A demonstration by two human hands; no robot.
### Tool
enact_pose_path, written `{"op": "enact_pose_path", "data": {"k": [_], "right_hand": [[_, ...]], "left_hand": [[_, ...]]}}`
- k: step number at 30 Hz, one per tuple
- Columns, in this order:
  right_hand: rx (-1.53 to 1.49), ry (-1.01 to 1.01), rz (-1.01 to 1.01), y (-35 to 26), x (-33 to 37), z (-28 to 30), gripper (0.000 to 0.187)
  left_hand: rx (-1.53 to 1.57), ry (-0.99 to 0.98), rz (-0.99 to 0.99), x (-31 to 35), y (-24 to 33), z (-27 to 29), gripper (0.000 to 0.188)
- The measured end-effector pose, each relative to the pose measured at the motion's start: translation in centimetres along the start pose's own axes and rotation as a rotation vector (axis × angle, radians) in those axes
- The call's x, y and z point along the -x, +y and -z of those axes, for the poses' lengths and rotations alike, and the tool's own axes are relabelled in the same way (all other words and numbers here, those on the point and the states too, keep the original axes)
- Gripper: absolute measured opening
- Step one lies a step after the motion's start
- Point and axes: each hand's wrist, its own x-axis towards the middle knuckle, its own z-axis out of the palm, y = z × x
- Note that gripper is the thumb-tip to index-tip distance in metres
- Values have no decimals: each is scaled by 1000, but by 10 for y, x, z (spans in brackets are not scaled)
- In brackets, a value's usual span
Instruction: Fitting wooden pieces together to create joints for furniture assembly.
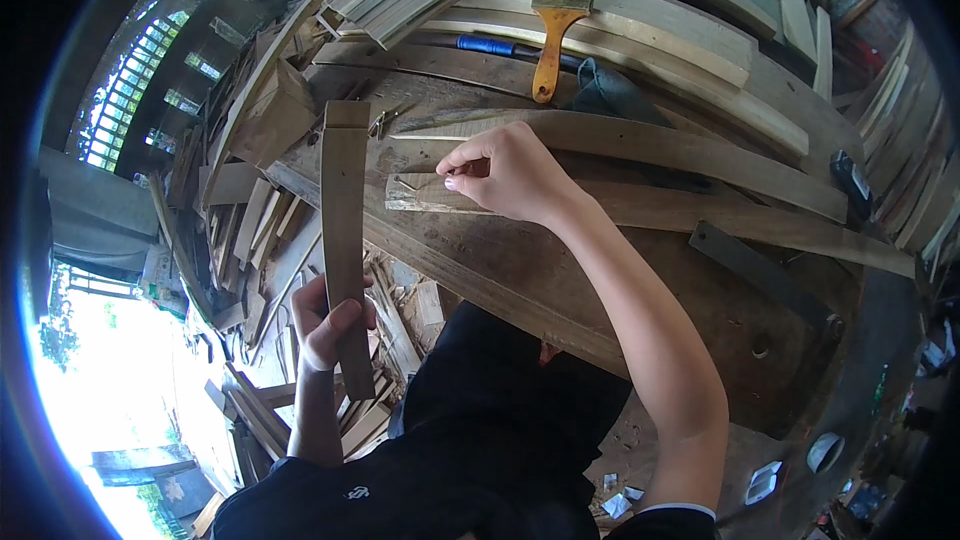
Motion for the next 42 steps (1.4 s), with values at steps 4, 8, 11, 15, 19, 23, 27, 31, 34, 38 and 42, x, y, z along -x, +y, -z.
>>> {"op": "enact_pose_path", "data": {"k": [4, 8, 11, 15, 19, 23, 27, 31, 34, 38, 42], "right_hand": [[26, -21, -39, -1, 0, 1, 19], [-3, -12, 9, 3, 1, 0, 24], [-27, -6, 0, 2, 2, 0, 23], [20, -71, -35, -1, 3, 5, 13], [20, -60, -28, 0, 4, 2, 10], [145, 11, 59, 1, 4, 0, 13], [222, 34, 103, 5, 5, -2, 13], [308, 33, 74, 4, 6, -1, 12], [328, 10, -15, 3, 7, -1, 13], [295, -2, -55, 4, 7, 0, 15], [282, -14, -50, 5, 8, 0, 17]], "left_hand": [[-8, -17, -12, -2, -2, 3, 56], [-28, -21, -3, -2, 7, -5, 47], [-46, -42, -3, -2, 9, -6, 38], [-137, -73, -57, -4, 10, -10, 34], [-197, -84, -89, -5, 10, -10, 33], [-339, 16, -81, -5, 15, -16, 34], [-515, 13, -75, -6, 14, -16, 35], [-578, -38, -80, -4, 29, -31, 35], [-647, -30, -73, -8, 36, -45, 34], [-689, -26, -71, -12, 31, -50, 35], [-844, 11, -205, -14, 25, -54, 35]]}}
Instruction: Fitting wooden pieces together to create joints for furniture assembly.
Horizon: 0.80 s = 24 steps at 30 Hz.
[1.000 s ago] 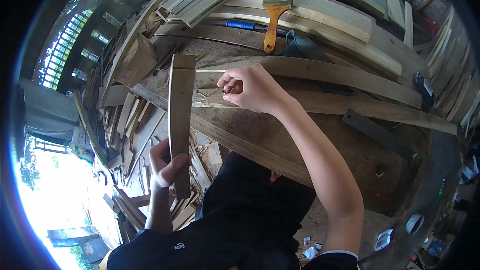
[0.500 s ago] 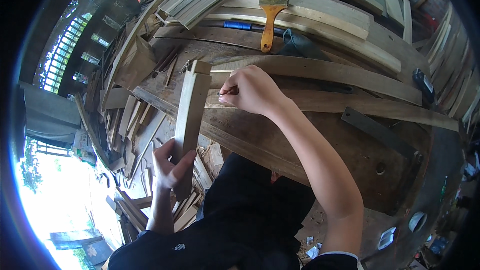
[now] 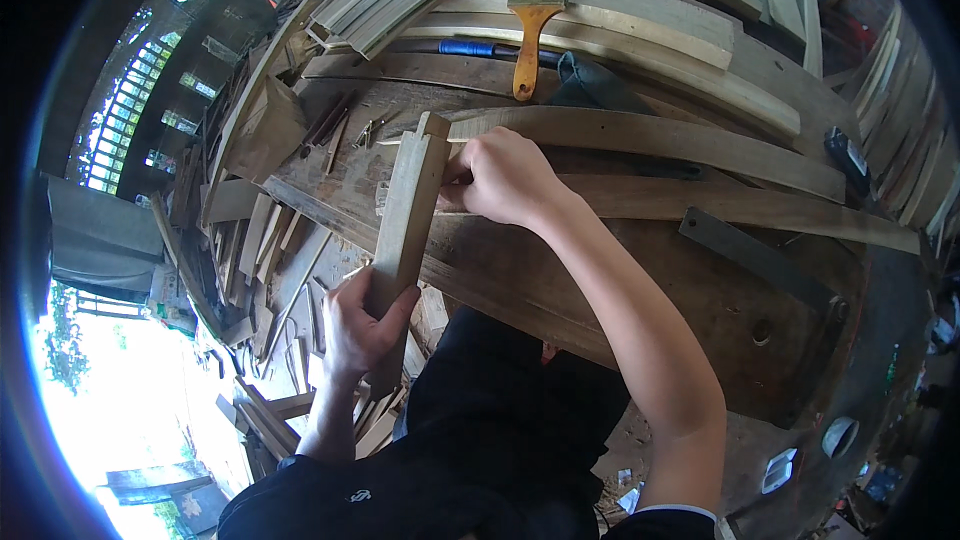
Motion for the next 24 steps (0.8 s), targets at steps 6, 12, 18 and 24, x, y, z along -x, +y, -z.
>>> {"op": "enact_pose_path", "data": {"k": [6, 12, 18, 24], "right_hand": [[-31, 18, 97, 3, 2, 2, 15], [-18, 170, 134, -3, 0, 4, 5], [264, 307, 214, 0, -47, 11, 6], [490, 46, 104, -6, -121, -25, 11]], "left_hand": [[46, 19, -11, -1, 0, -1, 34], [156, 96, -53, -2, -9, 9, 32], [247, 354, 168, 18, -55, 26, 36], [158, 404, 112, 31, -87, 28, 38]]}}
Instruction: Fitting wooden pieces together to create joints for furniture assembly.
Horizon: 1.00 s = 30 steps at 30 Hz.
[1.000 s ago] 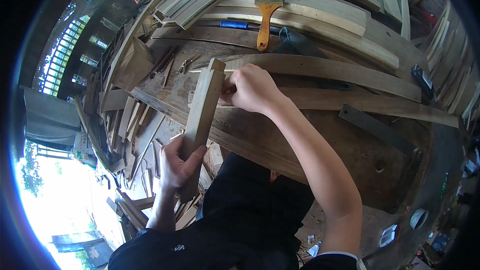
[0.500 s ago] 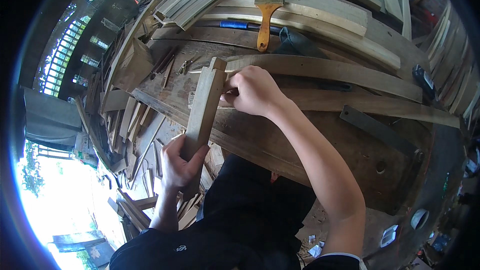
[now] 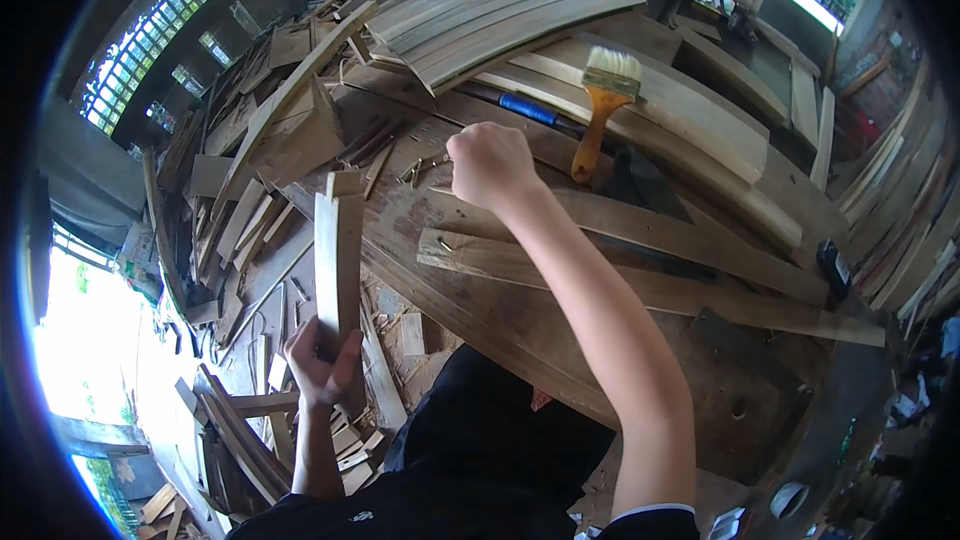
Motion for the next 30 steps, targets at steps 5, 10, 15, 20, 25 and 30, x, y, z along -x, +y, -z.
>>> {"op": "enact_pose_path", "data": {"k": [5, 10, 15, 20, 25, 30], "right_hand": [[-168, 47, -63, -21, -27, -18, 10], [-88, -100, -195, -50, -45, -25, 27], [-231, -62, -199, -44, -28, -33, 18], [-303, -31, -175, -35, -22, -32, 19], [-207, -177, -172, -35, -27, -22, 15], [-191, -59, -69, -25, -29, -35, 19]], "left_hand": [[-46, -22, -20, -9, -2, -1, 36], [23, 9, 118, -1, -19, -1, 36], [93, -14, 132, 3, -28, -12, 35], [208, -44, 81, 3, -18, -19, 35], [187, -52, 86, -4, -13, -8, 35], [187, -34, 78, -1, -20, -8, 38]]}}
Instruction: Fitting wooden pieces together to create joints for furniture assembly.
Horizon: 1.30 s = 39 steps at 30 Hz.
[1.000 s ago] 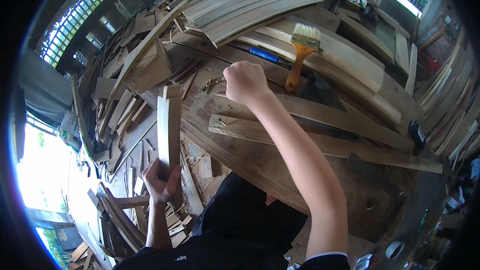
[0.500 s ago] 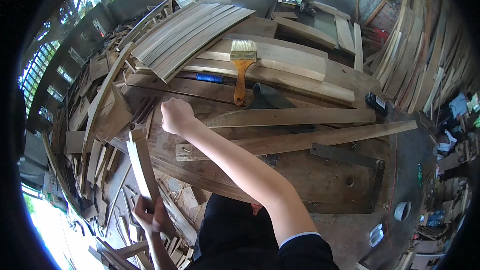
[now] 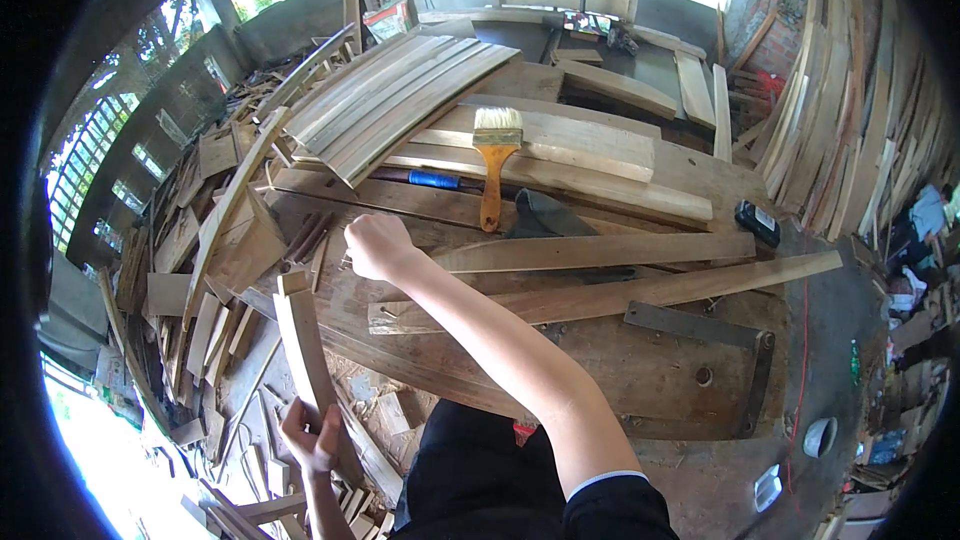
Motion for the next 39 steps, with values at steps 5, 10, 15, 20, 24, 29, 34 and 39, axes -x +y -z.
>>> {"op": "enact_pose_path", "data": {"k": [5, 10, 15, 20, 24, 29, 34, 39], "right_hand": [[45, 343, 165, 2, -2, -4, 17], [-376, 540, 206, 18, 6, 20, 20], [-579, 715, 145, 12, 71, 79, 8], [-860, 445, -106, 5, 140, 108, 14], [-878, 364, 55, 28, 155, 78, 17], [-609, 231, 30, 26, 161, 67, 18], [-575, 263, 111, 27, 165, 63, 15], [-464, 281, 171, 26, 168, 64, 13]], "left_hand": [[43, 17, -9, 8, -10, -4, 46], [50, -28, -83, 8, -5, -4, 46], [170, -186, -36, 7, 5, -11, 45], [286, -237, -74, -6, 27, -24, 48], [388, -320, 4, -10, 43, -33, 50], [446, -295, 49, 1, 39, -33, 57], [375, -315, 92, 3, 46, -30, 57], [323, -329, 34, -2, 52, -33, 58]]}}
